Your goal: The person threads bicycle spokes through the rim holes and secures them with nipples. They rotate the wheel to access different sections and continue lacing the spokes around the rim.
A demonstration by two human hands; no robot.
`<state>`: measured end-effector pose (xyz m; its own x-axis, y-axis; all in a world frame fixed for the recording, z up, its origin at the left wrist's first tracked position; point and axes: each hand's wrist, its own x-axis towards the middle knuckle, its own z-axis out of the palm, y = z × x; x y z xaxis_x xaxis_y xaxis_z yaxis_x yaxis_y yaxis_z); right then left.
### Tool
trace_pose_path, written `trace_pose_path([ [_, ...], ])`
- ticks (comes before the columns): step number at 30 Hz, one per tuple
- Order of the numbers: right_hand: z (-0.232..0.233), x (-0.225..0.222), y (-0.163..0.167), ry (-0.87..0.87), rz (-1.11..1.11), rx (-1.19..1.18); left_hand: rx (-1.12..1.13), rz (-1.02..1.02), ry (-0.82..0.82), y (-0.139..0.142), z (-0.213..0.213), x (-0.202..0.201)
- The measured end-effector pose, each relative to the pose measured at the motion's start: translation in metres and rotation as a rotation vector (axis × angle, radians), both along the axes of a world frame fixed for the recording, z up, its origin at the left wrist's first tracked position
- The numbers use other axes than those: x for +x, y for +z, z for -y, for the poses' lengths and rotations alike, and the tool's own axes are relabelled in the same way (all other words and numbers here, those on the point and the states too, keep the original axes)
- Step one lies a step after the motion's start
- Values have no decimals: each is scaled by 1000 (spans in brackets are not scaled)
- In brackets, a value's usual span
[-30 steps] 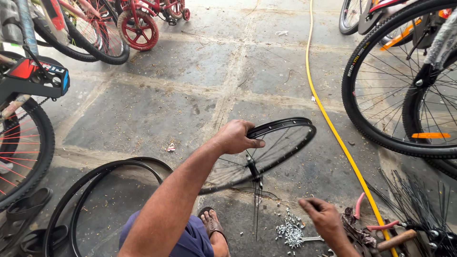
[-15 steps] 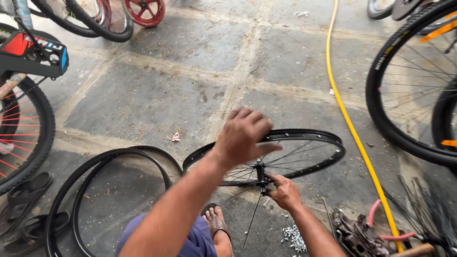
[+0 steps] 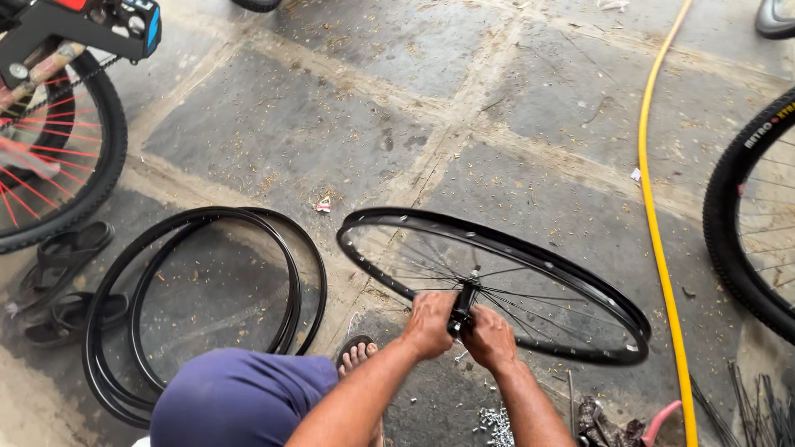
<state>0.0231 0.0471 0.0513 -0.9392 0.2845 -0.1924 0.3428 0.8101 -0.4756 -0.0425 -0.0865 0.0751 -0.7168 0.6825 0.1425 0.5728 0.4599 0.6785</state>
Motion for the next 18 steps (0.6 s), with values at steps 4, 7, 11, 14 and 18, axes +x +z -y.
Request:
trace_pose_path([
  [4, -7, -1, -5, -132, 74, -55, -106, 69, -125, 13, -5, -13],
  [7, -19, 13, -1, -116, -60, -96, -159, 49, -182, 32, -12, -27],
  [11, -37, 47, 6, -132, 23, -6, -193, -147, -263, 47, -27, -44],
  [14, -44, 59, 0, -72, 146, 188, -254, -282, -405, 46, -43, -46],
  [18, -57, 89, -24, -112, 32, 219, -432, -372, -465, 34, -67, -46],
])
